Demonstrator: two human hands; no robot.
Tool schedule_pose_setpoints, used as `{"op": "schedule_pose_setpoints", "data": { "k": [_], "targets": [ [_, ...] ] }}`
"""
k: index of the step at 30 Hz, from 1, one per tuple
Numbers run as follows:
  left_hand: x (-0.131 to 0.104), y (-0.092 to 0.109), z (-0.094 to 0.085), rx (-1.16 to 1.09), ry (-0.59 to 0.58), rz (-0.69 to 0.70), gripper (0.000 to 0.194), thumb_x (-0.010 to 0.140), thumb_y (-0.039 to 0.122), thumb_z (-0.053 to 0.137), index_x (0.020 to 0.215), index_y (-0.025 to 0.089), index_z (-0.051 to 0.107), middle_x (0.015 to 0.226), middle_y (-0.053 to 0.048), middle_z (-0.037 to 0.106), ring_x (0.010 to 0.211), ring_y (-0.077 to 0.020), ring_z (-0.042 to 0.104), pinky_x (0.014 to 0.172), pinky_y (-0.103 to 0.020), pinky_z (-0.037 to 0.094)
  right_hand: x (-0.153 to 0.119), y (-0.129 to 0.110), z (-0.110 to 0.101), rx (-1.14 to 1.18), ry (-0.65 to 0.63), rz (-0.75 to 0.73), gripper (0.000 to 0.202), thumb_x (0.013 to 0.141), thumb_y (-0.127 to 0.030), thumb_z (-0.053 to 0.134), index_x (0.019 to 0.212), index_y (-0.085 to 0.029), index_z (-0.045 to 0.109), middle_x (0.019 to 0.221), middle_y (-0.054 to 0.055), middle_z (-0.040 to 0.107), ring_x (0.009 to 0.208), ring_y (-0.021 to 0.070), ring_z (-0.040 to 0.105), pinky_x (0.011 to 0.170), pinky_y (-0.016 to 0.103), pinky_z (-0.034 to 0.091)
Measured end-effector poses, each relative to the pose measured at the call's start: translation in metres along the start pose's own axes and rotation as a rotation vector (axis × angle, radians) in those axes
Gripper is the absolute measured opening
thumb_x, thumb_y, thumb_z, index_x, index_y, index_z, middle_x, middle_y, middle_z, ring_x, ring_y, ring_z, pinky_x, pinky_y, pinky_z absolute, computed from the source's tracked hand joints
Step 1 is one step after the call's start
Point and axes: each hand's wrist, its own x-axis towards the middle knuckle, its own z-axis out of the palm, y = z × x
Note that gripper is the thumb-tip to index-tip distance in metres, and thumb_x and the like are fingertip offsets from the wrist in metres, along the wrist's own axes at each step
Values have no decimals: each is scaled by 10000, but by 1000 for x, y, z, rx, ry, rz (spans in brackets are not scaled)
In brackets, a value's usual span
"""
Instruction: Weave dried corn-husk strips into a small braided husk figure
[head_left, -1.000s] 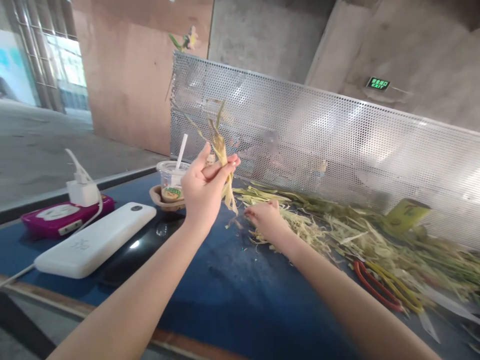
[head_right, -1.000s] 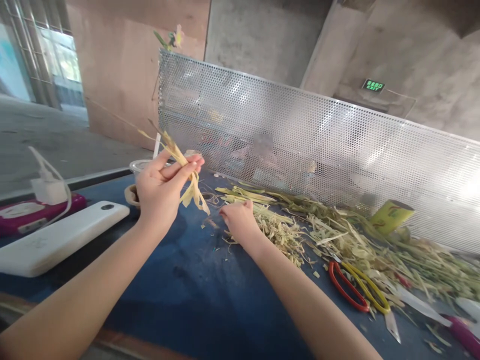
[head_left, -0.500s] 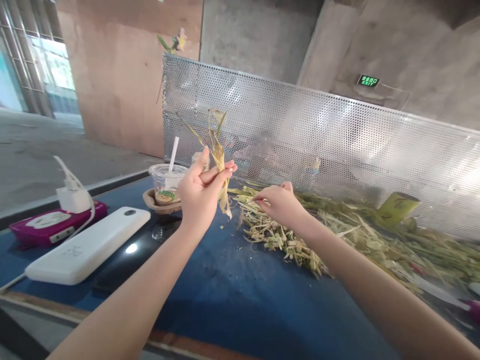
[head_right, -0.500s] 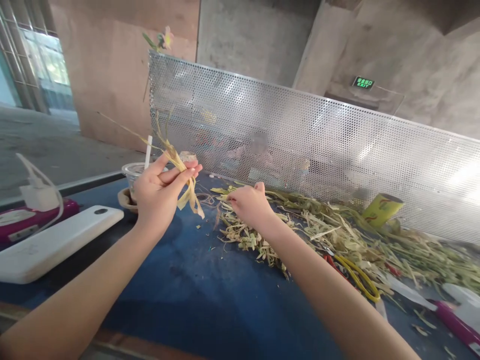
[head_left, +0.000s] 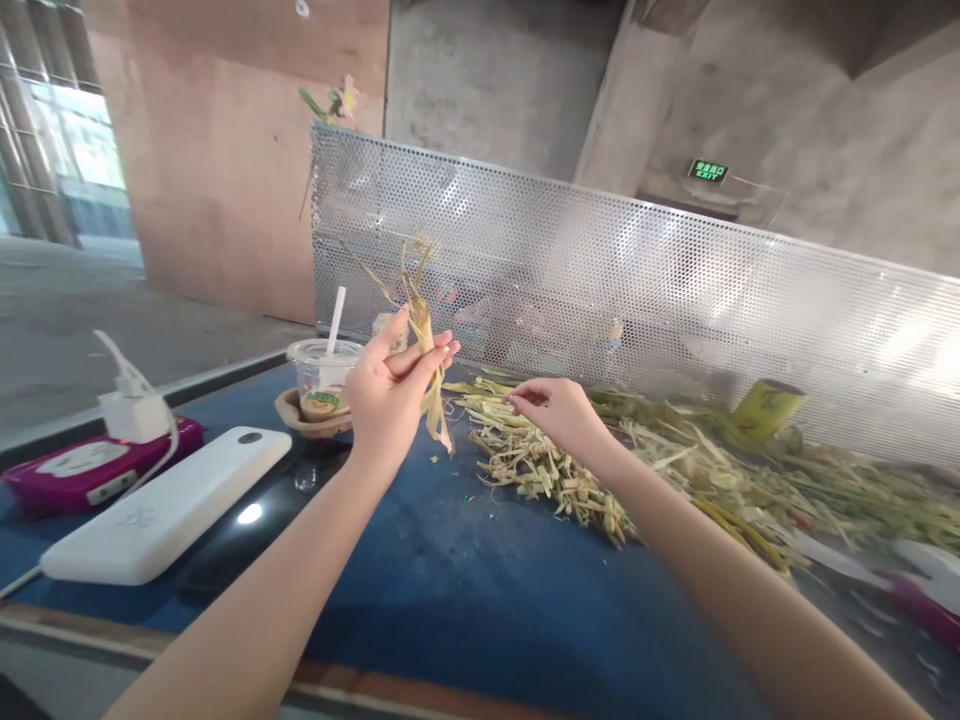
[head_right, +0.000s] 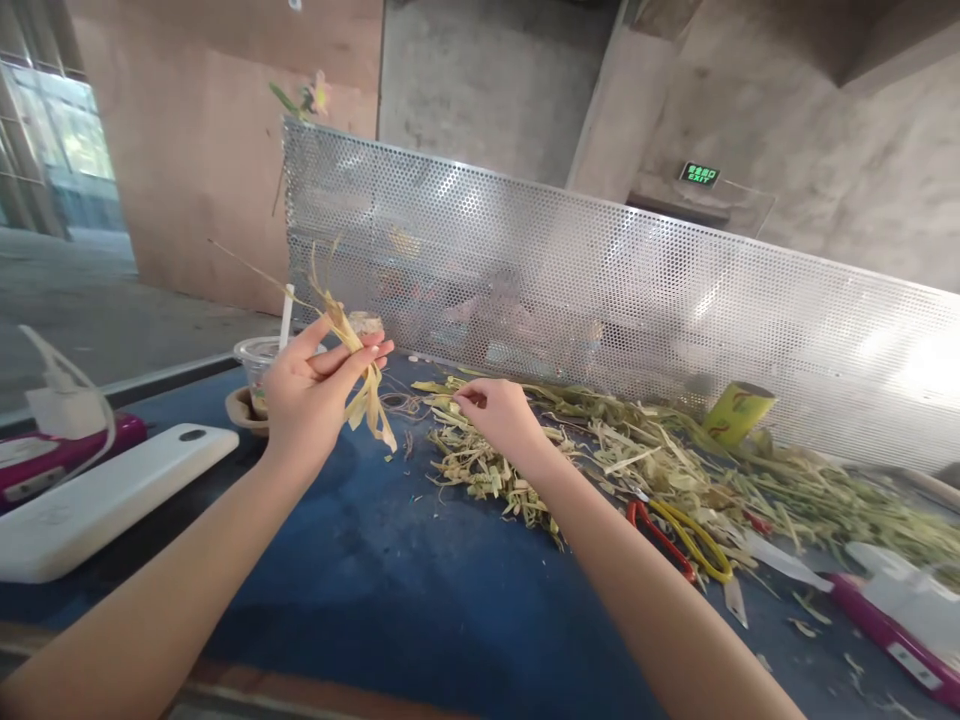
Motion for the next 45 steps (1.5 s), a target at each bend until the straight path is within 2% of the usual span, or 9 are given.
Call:
{"op": "schedule_pose_setpoints", "data": {
  "k": [6, 13, 18, 21, 25, 29, 33, 39, 45],
  "targets": [
    [1, 0, 0, -55, 15, 21, 446, 677, 122, 711, 1096, 185, 573, 829, -35, 748, 812, -230, 705, 792, -375, 577, -19, 3, 1, 27, -1, 22, 163, 764, -213, 542, 746, -178, 701, 659, 22, 692, 627, 145, 609, 621, 251, 445],
    [8, 3, -3, -43, 114, 93, 398, 661, 130, 730, 1037, 222, 641, 792, 4, 744, 768, -184, 707, 784, -313, 578, -30, 11, 28, 153, -172, 126, 168, 758, -223, 550, 707, -173, 702, 626, 19, 682, 513, 111, 547, 517, 224, 406],
    [14, -1, -5, -87, 166, 63, 347, 628, 130, 757, 954, 202, 661, 751, 16, 741, 731, -160, 708, 744, -276, 583, -25, 13, 33, 230, -116, 189, 177, 761, -242, 548, 703, -159, 692, 625, 19, 681, 436, 83, 469, 451, 209, 356],
    [5, 2, 2, -86, 85, -39, 490, 624, 101, 753, 1088, 177, 617, 749, -16, 746, 729, -188, 712, 699, -279, 594, -27, 14, 28, 266, -50, 208, 187, 777, -257, 526, 755, -167, 688, 648, 18, 686, 487, 102, 532, 478, 213, 387],
    [-16, 12, 15, -56, -107, -235, 950, 642, 45, 728, 1415, 288, 234, 881, -19, 749, 789, -204, 708, 664, -262, 596, -37, 12, 13, 324, 174, 206, 202, 785, -269, 514, 801, -158, 682, 660, 32, 676, 588, 137, 602, 558, 238, 448],
    [-37, 16, 22, -22, -364, -326, 1181, 653, 70, 738, 1394, 438, -104, 1178, -57, 647, 802, -207, 705, 664, -280, 596, -47, 4, -4, 338, 406, 107, 197, 786, -261, 522, 844, -158, 680, 695, 40, 677, 612, 143, 604, 598, 255, 476],
    [-52, 12, 25, -44, -552, -384, 1283, 661, 83, 740, 1274, 527, -295, 1440, -115, 359, 730, -173, 712, 668, -307, 597, -56, -5, -12, 272, 442, -43, 160, 769, -188, 526, 799, -180, 683, 739, 33, 690, 631, 136, 601, 626, 259, 488],
    [-60, 2, 29, -59, -588, -570, 1233, 666, 115, 746, 1341, 483, -218, 1426, -157, 379, 592, -107, 685, 637, -307, 595, -69, -1, -13, 265, 392, -221, 181, 781, -154, 517, 834, -183, 688, 718, 19, 677, 639, 119, 594, 610, 237, 481],
    [-66, 3, 36, -51, -554, -636, 1158, 651, 104, 747, 1422, 379, -73, 1352, -149, 483, 622, -137, 693, 589, -262, 586, -75, 7, -21, 183, 284, -188, 215, 757, -118, 504, 814, -198, 694, 706, 11, 668, 581, 107, 551, 563, 230, 447]
  ]
}}
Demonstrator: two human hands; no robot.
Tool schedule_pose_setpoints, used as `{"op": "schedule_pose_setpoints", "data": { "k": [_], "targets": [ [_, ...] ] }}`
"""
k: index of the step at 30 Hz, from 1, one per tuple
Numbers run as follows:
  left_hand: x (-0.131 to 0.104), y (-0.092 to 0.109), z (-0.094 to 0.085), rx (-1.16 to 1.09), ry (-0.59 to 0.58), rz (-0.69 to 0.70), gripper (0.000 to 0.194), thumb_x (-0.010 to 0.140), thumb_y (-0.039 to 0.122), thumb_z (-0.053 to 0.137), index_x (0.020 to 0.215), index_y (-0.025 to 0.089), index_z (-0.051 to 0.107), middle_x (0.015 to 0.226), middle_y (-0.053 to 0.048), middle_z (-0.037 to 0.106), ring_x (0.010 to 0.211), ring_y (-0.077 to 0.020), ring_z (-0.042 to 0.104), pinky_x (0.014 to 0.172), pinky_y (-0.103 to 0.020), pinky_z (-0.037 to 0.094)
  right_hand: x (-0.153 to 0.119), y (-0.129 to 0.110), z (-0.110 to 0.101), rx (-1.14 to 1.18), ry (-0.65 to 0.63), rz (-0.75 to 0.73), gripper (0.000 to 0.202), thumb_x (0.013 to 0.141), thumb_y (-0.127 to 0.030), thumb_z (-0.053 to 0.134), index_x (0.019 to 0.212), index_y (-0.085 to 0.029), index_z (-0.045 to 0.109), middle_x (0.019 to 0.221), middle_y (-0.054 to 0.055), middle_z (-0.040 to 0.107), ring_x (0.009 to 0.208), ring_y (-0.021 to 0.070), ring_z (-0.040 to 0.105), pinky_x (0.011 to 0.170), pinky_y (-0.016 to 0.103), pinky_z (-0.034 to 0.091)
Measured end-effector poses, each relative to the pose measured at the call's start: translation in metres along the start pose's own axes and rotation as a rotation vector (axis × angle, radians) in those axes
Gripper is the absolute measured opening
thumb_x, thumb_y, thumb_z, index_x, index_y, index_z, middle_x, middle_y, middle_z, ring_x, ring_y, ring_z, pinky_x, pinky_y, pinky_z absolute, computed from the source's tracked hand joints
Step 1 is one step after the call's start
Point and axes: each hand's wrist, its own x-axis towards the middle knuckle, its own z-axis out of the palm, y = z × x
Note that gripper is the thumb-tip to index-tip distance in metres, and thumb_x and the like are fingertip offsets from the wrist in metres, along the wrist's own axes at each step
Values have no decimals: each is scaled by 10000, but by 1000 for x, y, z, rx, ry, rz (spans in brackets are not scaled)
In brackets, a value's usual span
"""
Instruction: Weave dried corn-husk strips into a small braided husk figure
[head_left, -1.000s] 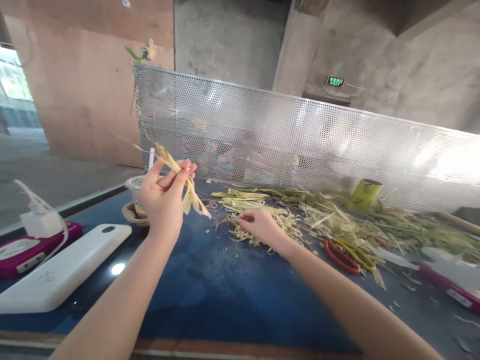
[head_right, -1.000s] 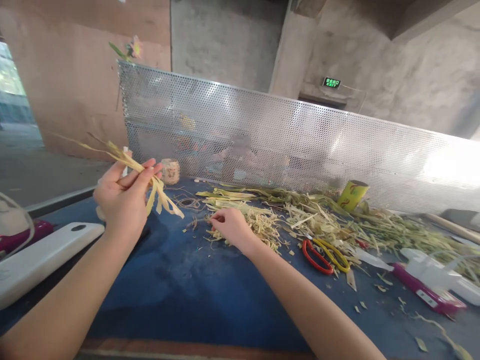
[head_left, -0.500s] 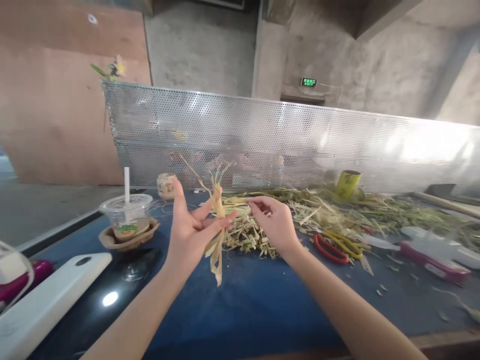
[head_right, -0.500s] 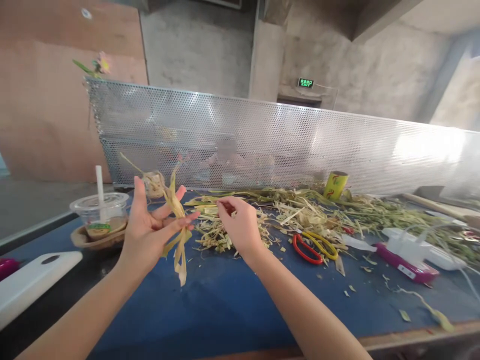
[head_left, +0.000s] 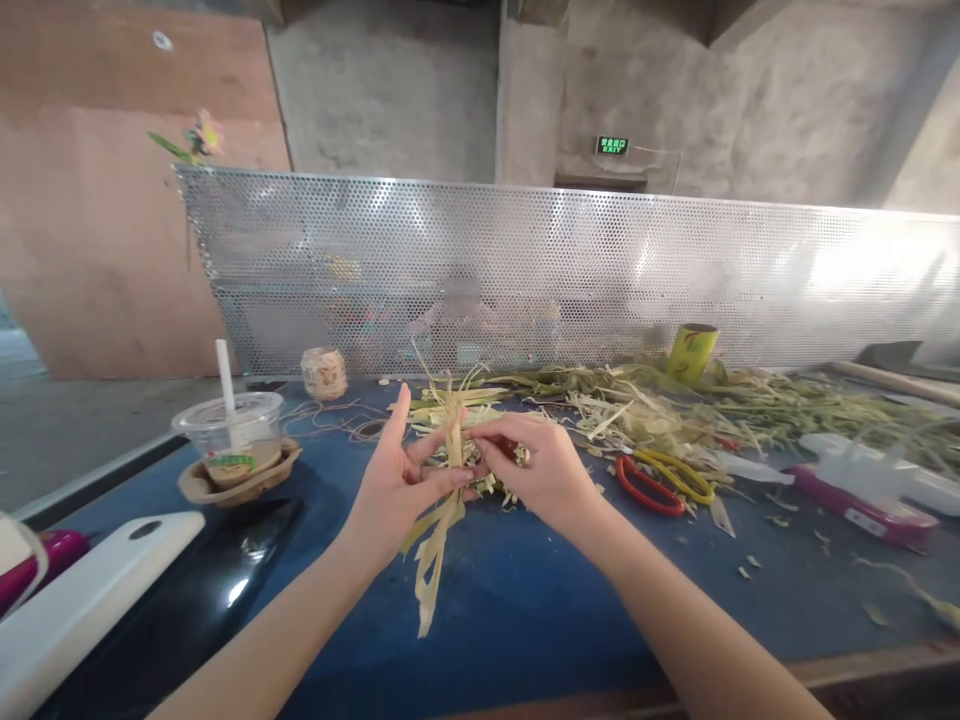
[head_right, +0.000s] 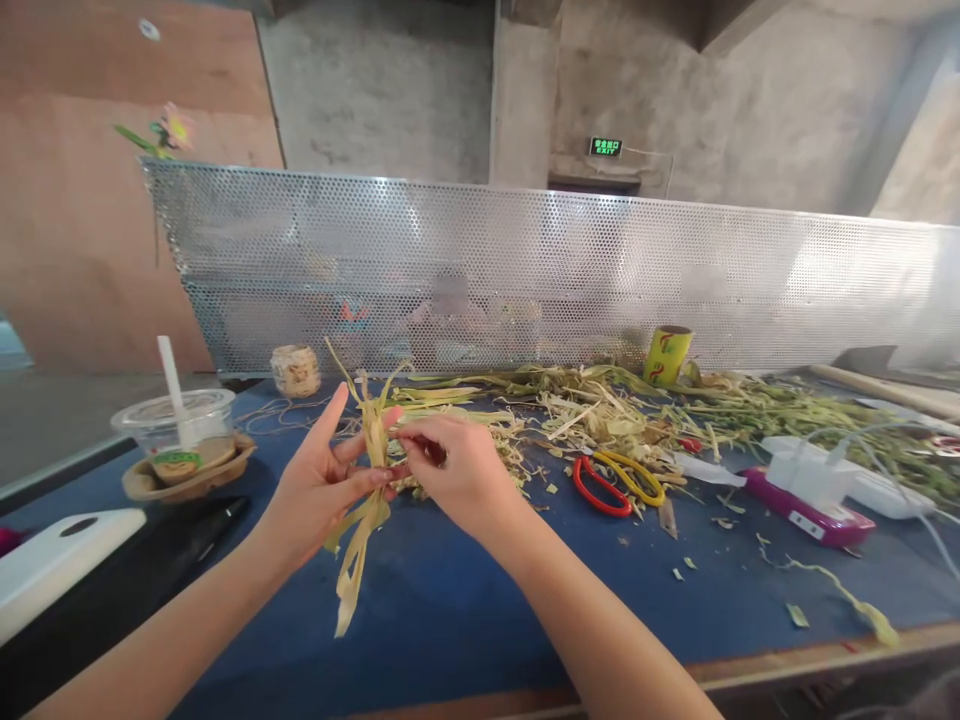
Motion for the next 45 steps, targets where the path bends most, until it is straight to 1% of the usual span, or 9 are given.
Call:
{"op": "schedule_pose_setpoints", "data": {
  "k": [9, 15, 21, 24, 28, 30, 35, 42, 45],
  "targets": [
    [-4, 2, 5, 98, -50, 35, 1203, 620, 124, 771, 1394, 452, -90, 1412, -161, 395, 653, -182, 710, 651, -324, 598, 2, 6, -8, -46, 51, 199, 178, 741, -140, 534, 785, -176, 703, 637, 10, 650, 539, 105, 524, 548, 229, 420],
    [0, 0, 1, 94, -12, 14, 1166, 644, 129, 758, 1422, 366, -77, 1186, -127, 634, 642, -156, 704, 633, -280, 589, -1, -4, -11, -51, -85, 4, 181, 742, -87, 530, 712, -184, 681, 621, -9, 603, 543, 88, 491, 542, 207, 398],
    [0, -1, 2, 65, 9, 8, 1152, 651, 154, 760, 1434, 303, -71, 978, -67, 731, 729, -170, 705, 671, -268, 580, -2, -6, -12, -14, -77, 0, 173, 770, -101, 521, 719, -201, 651, 669, -19, 615, 562, 89, 499, 554, 210, 407],
    [0, -1, 4, 57, 28, -25, 1147, 639, 179, 770, 1443, 266, -45, 901, -53, 746, 688, -169, 702, 638, -256, 575, -5, -7, -10, -78, 8, -49, 148, 783, -112, 516, 776, -192, 639, 754, 5, 637, 667, 112, 553, 635, 237, 435],
    [-3, -1, 7, 94, 54, -10, 1141, 629, 174, 774, 1447, 191, -21, 703, 8, 737, 643, -141, 691, 643, -227, 559, -12, -13, -6, -366, 212, -366, 148, 819, -182, 538, 894, -239, 653, 927, 44, 611, 866, 172, 534, 802, 337, 392],
    [-4, -2, 7, 139, 66, 5, 1123, 624, 169, 772, 1449, 178, 10, 654, 30, 722, 672, -141, 695, 688, -235, 555, -14, -16, -4, -468, 224, -443, 184, 842, -207, 544, 920, -320, 667, 1026, 30, 581, 912, 180, 496, 829, 359, 356],
    [-7, -4, 8, 189, 82, 13, 1095, 637, 177, 757, 1453, 200, 27, 803, -31, 747, 817, -198, 700, 738, -307, 563, -16, -17, 3, -520, 205, -368, 148, 844, -333, 566, 897, -386, 694, 1195, 35, 482, 1025, 239, 391, 854, 417, 333],
    [-8, -8, 9, 171, 43, 42, 1157, 627, 206, 775, 1448, 265, -38, 942, -46, 740, 845, -232, 698, 722, -323, 585, -23, -18, 12, -458, 372, -394, 153, 804, -244, 607, 717, -325, 703, 1203, 12, 454, 1010, 233, 397, 865, 412, 346],
    [-9, -6, 10, 123, 85, 71, 1115, 673, 234, 747, 1444, 240, -58, 1012, -76, 718, 918, -225, 677, 775, -335, 573, -25, -19, 16, -293, 422, -269, 132, 809, -246, 592, 759, -294, 705, 1130, 59, 456, 994, 226, 442, 798, 374, 411]
  ]
}}
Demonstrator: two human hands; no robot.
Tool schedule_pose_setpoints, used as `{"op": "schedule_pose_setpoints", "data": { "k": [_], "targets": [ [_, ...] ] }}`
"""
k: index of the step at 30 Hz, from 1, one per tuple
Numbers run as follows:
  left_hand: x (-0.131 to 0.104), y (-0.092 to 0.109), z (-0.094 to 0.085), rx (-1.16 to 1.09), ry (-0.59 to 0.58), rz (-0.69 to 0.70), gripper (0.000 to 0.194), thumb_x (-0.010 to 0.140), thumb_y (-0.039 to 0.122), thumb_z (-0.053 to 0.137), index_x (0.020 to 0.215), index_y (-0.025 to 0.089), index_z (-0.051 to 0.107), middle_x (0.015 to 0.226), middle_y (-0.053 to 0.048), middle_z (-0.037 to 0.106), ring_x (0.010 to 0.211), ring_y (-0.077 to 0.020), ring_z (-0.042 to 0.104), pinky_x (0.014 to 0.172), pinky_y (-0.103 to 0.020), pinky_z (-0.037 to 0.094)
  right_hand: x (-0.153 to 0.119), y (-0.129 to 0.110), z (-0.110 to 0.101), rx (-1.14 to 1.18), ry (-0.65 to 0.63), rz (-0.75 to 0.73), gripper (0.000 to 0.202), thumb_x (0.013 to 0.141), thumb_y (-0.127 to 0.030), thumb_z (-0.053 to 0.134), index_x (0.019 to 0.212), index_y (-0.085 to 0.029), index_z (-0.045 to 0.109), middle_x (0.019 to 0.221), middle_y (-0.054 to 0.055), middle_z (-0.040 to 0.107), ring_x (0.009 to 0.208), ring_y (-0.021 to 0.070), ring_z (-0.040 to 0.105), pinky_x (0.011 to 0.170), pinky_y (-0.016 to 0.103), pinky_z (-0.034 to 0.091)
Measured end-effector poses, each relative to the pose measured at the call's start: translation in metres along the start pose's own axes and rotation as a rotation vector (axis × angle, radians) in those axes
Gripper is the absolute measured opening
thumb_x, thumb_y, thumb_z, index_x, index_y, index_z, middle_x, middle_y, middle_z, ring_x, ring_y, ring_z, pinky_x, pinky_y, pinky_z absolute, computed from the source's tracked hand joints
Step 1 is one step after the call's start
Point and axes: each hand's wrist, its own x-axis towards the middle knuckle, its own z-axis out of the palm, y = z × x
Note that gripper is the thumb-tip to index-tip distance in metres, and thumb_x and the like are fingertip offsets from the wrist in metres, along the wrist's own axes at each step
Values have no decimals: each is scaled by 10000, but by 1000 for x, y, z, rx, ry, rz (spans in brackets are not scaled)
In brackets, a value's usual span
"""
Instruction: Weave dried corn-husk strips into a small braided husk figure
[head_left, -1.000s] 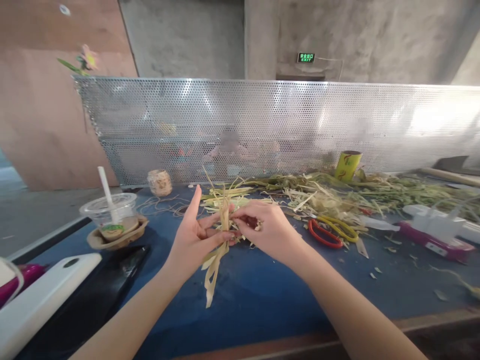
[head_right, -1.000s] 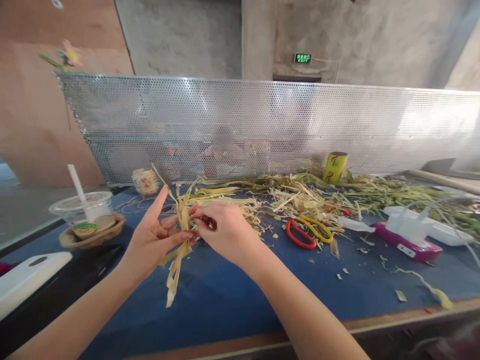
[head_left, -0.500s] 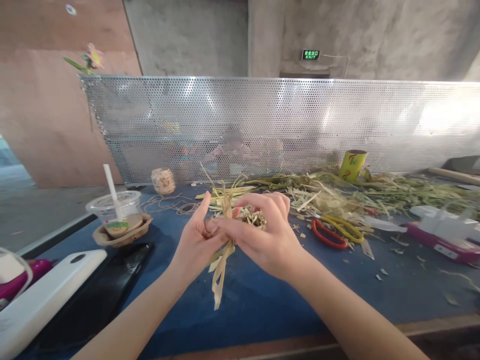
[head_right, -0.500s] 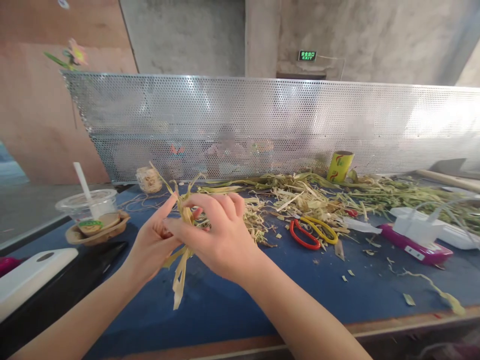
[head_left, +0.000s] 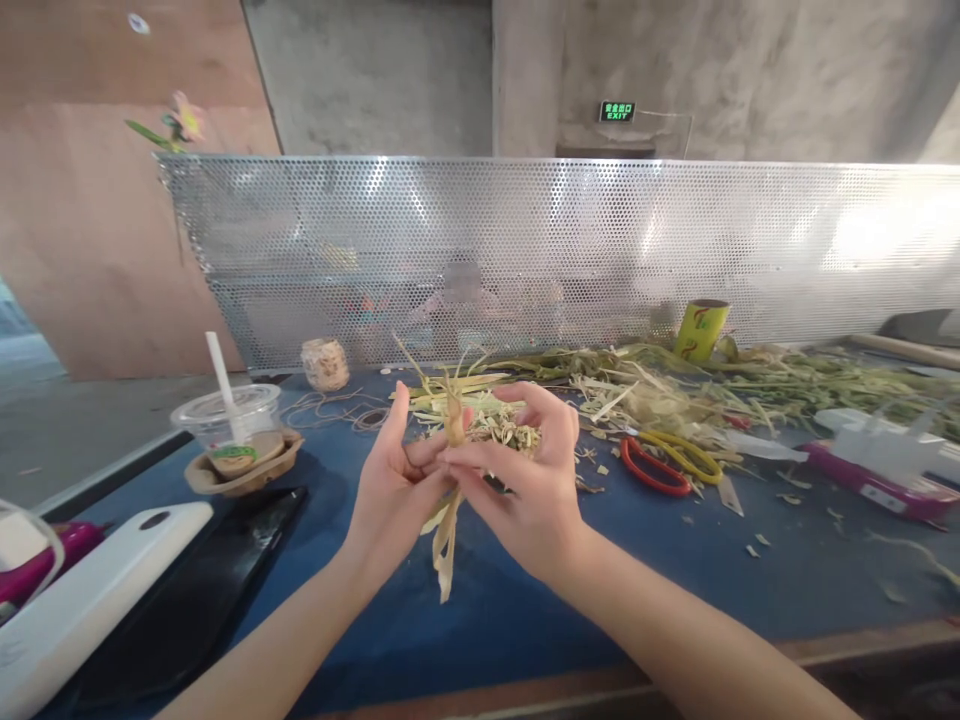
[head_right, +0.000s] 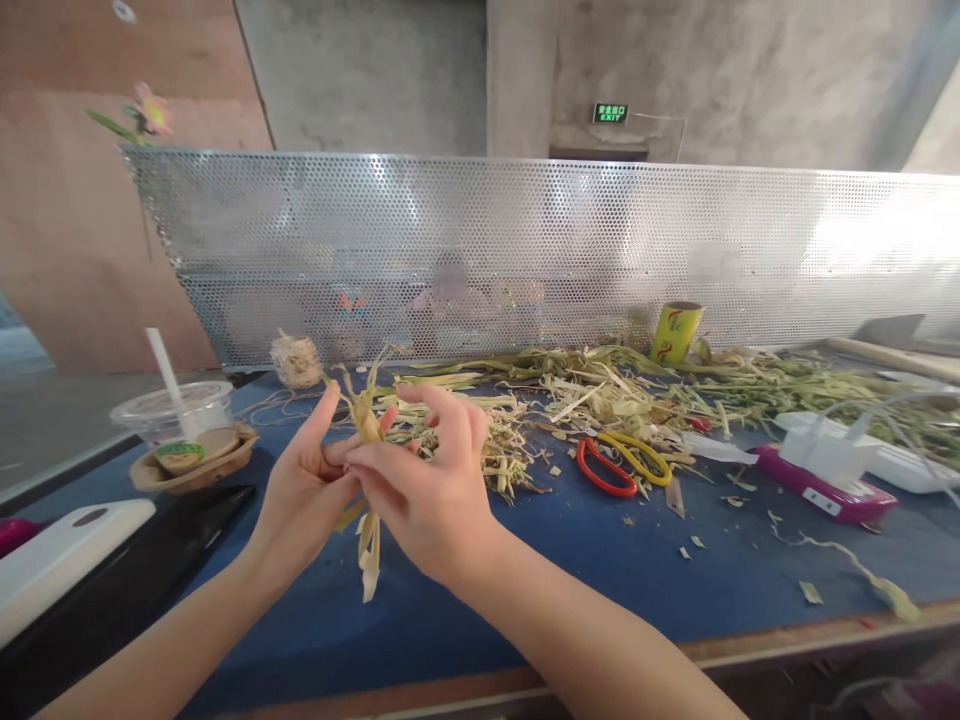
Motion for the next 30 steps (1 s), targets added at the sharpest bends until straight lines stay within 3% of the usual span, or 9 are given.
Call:
{"op": "schedule_pose_setpoints", "data": {
  "k": [5, 8, 10, 14, 18, 21, 24, 27, 30],
  "targets": [
    [-3, 4, 2, 6, 147, 74, 1089, 678, 186, 743, 1441, 268, -30, 1077, -54, 683, 1017, -203, 629, 805, -292, 564, 0, -2, 9, 480, -98, 541, 53, 751, -240, 623, 724, -238, 669, 806, 32, 540, 781, 166, 529, 706, 331, 485],
    [-4, 3, 3, 36, 197, 125, 1085, 675, 170, 745, 1436, 311, -14, 1049, -31, 693, 985, -195, 645, 809, -295, 564, 3, -2, 13, 900, -174, 879, 64, 696, -256, 651, 666, -203, 632, 822, 27, 627, 750, 145, 568, 715, 303, 493],
    [-4, 2, 4, 42, 183, 128, 1077, 677, 180, 744, 1435, 316, -9, 1039, -29, 696, 997, -198, 640, 801, -297, 568, 5, -1, 14, 1077, -202, 976, 87, 669, -263, 667, 641, -191, 626, 804, 21, 648, 715, 125, 578, 709, 276, 487],
    [-4, 1, 4, 56, 138, 112, 1096, 675, 194, 747, 1434, 313, -34, 1049, -37, 693, 1050, -214, 612, 786, -306, 576, 8, 2, 13, 1131, -239, 1037, 98, 639, -277, 685, 645, -191, 637, 662, -10, 631, 603, 101, 561, 641, 251, 482],
    [-5, 2, 6, 64, 131, 109, 1120, 695, 187, 731, 1411, 384, -107, 1080, -7, 690, 985, -204, 650, 787, -299, 578, 10, 2, 11, 1059, -193, 1036, 98, 622, -266, 695, 643, -187, 642, 673, -2, 646, 588, 107, 574, 606, 254, 494],
    [-6, 3, 9, 37, 121, 99, 1134, 707, 164, 716, 1379, 447, -152, 1142, 6, 668, 804, -148, 700, 744, -257, 584, 9, 1, 10, 1006, -142, 1011, 75, 619, -237, 694, 627, -186, 639, 684, 6, 655, 584, 107, 573, 564, 240, 491],
    [-7, 5, 10, 24, 102, 117, 1183, 686, 126, 723, 1352, 479, -190, 1289, -62, 568, 566, -62, 664, 662, -246, 590, 7, -1, 11, 1034, -103, 984, 84, 639, -241, 695, 636, -183, 635, 711, 8, 657, 566, 91, 550, 530, 223, 472],
    [-6, 4, 10, 25, 62, 128, 1198, 684, 124, 722, 1336, 487, -216, 1360, -121, 488, 527, -34, 636, 624, -259, 587, 5, -2, 13, 1089, -73, 943, 102, 655, -237, 697, 636, -180, 616, 748, 6, 655, 586, 81, 548, 514, 203, 448],
    [-6, -1, 9, 6, 8, 114, 1175, 708, 155, 708, 1326, 493, -232, 1365, -114, 483, 519, -29, 632, 610, -255, 584, 6, -4, 13, 1143, -54, 913, 110, 652, -214, 704, 626, -182, 602, 765, 1, 651, 624, 84, 571, 500, 189, 441]
  ]
}}
